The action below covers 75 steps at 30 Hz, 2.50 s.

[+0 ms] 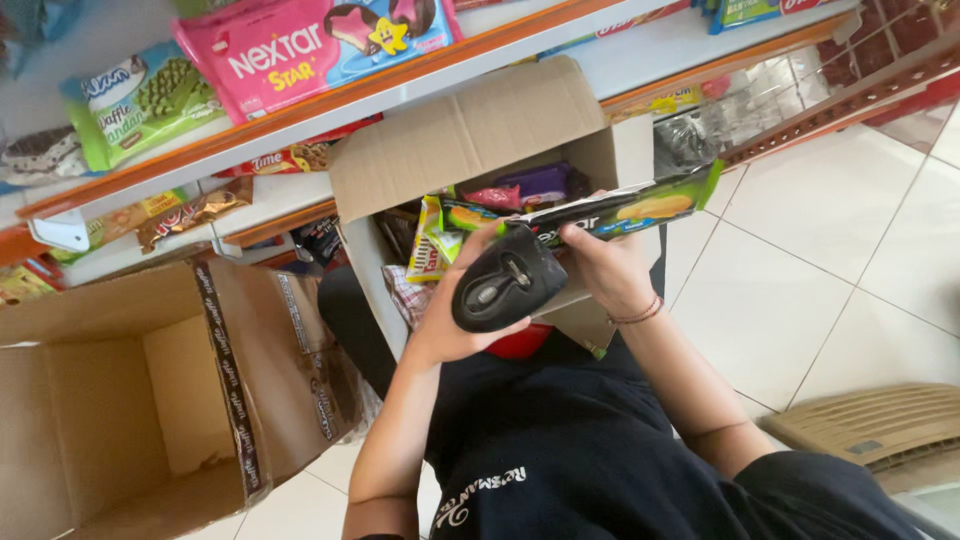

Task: The person scans barcode labels on various snack packages using a handheld scanner and places them into a cardboard box while sitting on the floor of a store.

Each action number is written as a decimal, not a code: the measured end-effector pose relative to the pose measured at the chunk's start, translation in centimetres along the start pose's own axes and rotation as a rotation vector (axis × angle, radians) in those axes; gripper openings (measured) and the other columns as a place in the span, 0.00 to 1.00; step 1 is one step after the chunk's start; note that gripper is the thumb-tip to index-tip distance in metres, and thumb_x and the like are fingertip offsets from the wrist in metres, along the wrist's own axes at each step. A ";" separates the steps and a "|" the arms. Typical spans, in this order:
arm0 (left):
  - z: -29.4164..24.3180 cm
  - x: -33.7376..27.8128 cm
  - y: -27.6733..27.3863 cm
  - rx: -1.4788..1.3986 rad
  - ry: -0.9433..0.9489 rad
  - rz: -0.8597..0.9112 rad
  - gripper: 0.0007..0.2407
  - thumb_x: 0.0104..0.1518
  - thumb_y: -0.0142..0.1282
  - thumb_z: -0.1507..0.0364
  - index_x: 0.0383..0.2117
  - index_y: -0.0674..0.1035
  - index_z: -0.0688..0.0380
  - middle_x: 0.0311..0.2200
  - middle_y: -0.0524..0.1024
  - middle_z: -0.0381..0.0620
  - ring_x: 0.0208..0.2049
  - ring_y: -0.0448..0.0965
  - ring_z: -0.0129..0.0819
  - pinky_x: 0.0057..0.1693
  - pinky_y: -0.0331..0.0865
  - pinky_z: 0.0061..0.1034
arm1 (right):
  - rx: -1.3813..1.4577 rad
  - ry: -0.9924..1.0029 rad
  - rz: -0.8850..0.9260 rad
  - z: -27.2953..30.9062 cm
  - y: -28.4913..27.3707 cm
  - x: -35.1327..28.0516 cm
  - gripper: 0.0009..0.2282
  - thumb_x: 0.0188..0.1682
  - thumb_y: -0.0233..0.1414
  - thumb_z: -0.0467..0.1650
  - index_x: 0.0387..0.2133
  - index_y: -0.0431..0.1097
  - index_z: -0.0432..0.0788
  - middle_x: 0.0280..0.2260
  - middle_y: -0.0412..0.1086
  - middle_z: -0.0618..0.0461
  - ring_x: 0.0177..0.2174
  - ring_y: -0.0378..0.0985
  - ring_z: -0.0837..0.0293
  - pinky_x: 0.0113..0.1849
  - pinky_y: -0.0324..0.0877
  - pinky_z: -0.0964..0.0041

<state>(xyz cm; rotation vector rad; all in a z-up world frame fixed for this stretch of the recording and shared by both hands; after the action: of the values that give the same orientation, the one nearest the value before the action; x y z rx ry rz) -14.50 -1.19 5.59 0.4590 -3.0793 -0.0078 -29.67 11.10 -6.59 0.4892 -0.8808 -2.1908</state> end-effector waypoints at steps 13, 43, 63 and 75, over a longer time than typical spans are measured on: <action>-0.5 4.7 1.4 0.208 0.142 -0.096 0.27 0.43 0.72 0.79 0.51 0.73 0.63 0.46 0.76 0.48 0.48 0.76 0.34 0.59 0.68 0.26 | -0.317 -0.261 -0.043 13.8 -2.0 1.8 0.14 0.54 0.53 0.19 0.53 0.67 0.32 0.45 0.75 0.45 0.43 0.78 0.57 0.45 0.72 0.63; -7.3 35.3 18.5 0.120 0.330 0.115 0.31 0.50 0.69 0.75 0.62 0.67 0.65 0.53 0.76 0.52 0.53 0.79 0.36 0.60 0.72 0.28 | -0.765 -0.854 -0.398 42.3 -16.6 17.0 0.18 0.53 0.57 0.17 0.57 0.64 0.29 0.52 0.72 0.47 0.47 0.80 0.62 0.50 0.78 0.67; -7.9 35.4 18.7 0.208 0.281 0.059 0.30 0.50 0.68 0.76 0.61 0.68 0.65 0.54 0.76 0.53 0.54 0.80 0.38 0.60 0.73 0.28 | -0.946 -0.836 -0.451 42.6 -17.2 18.9 0.19 0.51 0.63 0.20 0.55 0.68 0.33 0.48 0.76 0.52 0.47 0.78 0.63 0.51 0.76 0.66; -7.4 35.5 18.6 0.256 0.273 0.007 0.26 0.49 0.67 0.78 0.57 0.71 0.67 0.55 0.74 0.54 0.54 0.80 0.42 0.59 0.73 0.30 | -0.918 -0.840 -0.523 41.3 -17.2 19.1 0.13 0.56 0.58 0.24 0.52 0.71 0.32 0.46 0.76 0.51 0.45 0.80 0.63 0.49 0.77 0.68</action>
<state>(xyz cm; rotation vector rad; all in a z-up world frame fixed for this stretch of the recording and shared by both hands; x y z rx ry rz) -53.61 6.23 14.14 0.4178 -2.8210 0.4171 -74.08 24.25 8.35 -0.7788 0.0046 -3.0001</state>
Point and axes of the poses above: each hand's wrist, its own x-axis towards the middle knuckle, its own y-axis out of the palm, z = x × y, the point moved 8 cm from there along x, towards the middle knuckle
